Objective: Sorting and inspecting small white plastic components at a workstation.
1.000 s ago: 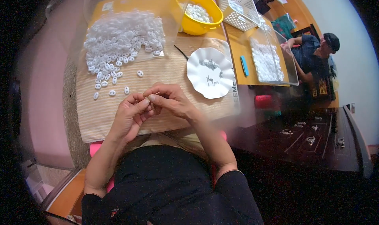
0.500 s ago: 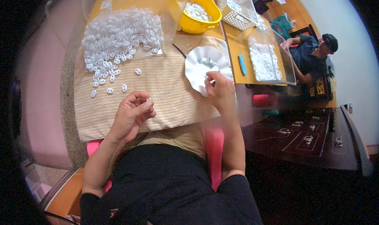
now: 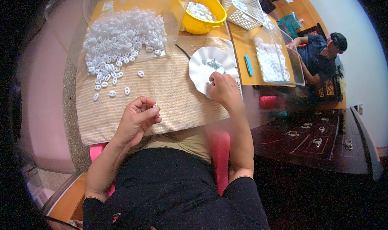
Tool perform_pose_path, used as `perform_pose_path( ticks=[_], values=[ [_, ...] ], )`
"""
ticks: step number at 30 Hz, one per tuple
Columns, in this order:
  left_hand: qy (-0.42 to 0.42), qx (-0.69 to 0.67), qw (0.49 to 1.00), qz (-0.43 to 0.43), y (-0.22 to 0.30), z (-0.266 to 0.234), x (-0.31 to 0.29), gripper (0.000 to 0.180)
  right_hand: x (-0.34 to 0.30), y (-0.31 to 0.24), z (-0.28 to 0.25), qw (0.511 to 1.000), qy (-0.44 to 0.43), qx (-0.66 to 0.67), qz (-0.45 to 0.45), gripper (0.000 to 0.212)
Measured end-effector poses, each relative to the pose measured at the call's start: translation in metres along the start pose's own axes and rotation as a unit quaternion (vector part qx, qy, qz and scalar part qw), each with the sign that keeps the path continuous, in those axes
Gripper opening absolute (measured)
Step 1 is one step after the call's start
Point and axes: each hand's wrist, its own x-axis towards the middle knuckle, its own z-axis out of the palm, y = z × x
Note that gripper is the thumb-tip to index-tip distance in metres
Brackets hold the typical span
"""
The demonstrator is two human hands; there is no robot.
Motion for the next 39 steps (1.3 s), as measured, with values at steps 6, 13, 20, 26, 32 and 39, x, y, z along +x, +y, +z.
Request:
perform_pose_path(
  ticks=[6,13,20,26,32,39],
  values=[
    [0.012,-0.007,1.0,-0.002,-0.002,-0.002,0.001,0.011,-0.006,-0.013,-0.006,0.998,0.019,0.062,-0.021,0.015],
    [0.015,-0.015,1.0,0.0,-0.005,-0.004,0.003,0.014,-0.016,-0.035,0.003,0.898,-0.027,0.437,-0.047,0.013],
    [0.032,-0.028,0.999,-0.01,-0.003,-0.002,0.002,0.011,-0.019,-0.079,0.011,0.769,-0.08,0.633,-0.04,0.014],
    [0.048,-0.049,0.998,0.011,-0.002,0.0,0.003,0.012,-0.024,-0.097,0.024,0.737,-0.09,0.67,0.001,0.012],
    [0.042,-0.056,0.997,0.024,-0.004,-0.003,0.002,0.013,-0.028,-0.106,0.031,0.736,-0.103,0.669,-0.008,0.013],
    [0.026,-0.043,0.998,0.037,-0.006,-0.006,0.002,0.013,-0.028,-0.108,0.029,0.749,-0.1,0.653,-0.042,0.012]
  ],
)
